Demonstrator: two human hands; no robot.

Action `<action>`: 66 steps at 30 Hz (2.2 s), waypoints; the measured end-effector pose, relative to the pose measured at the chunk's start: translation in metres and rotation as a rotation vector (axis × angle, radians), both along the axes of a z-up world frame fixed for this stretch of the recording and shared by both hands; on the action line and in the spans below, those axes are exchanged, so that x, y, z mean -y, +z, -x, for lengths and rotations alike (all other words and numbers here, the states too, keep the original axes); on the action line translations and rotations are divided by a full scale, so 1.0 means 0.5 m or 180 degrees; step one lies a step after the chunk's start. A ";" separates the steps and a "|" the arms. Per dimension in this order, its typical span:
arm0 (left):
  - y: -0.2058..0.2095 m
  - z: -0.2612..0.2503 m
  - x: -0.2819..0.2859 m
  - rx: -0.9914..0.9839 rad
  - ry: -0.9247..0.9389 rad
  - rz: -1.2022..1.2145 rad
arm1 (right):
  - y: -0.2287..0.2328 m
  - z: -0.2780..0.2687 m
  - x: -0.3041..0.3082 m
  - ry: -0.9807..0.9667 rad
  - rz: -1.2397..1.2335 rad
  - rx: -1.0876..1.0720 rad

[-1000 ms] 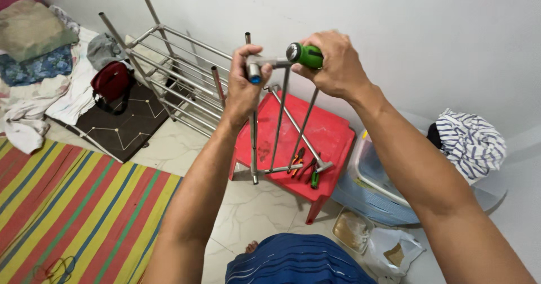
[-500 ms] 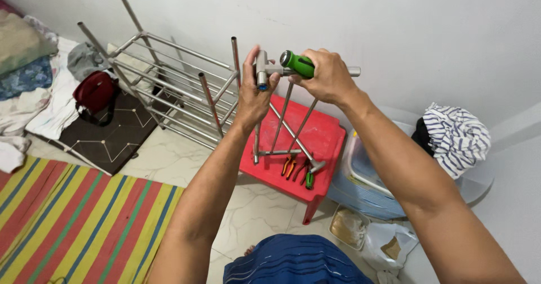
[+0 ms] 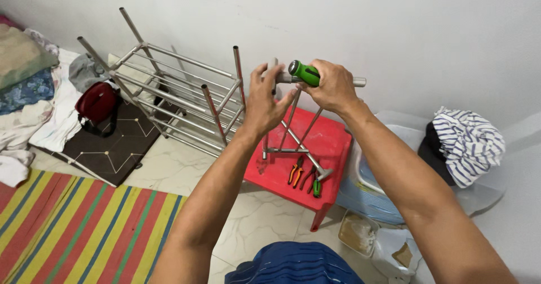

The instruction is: The person disassembles a metal storage shelf by loosening and removing joints with a green-handled screwdriver. They remove several horizontal bars and corner connectors, placing them on a red stool. The clip ends with the shelf partially disassembled.

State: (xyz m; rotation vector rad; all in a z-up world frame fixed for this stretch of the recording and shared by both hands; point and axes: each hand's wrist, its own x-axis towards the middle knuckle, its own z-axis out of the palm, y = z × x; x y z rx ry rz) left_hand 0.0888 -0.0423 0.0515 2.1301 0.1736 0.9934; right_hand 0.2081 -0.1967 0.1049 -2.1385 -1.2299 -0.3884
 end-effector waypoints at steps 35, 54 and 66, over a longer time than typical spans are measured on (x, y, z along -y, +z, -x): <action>-0.060 -0.212 -0.022 -0.0423 0.0795 0.0365 | -0.024 -0.225 -0.085 0.0855 0.0348 -0.0384; -0.178 -0.218 -0.063 -0.0437 0.0407 0.0823 | -0.010 -0.343 -0.066 0.1169 -0.0289 -0.0780; -0.295 -0.157 -0.140 -0.1522 0.0770 0.0717 | 0.091 -0.296 -0.070 0.0659 -0.0712 -0.0036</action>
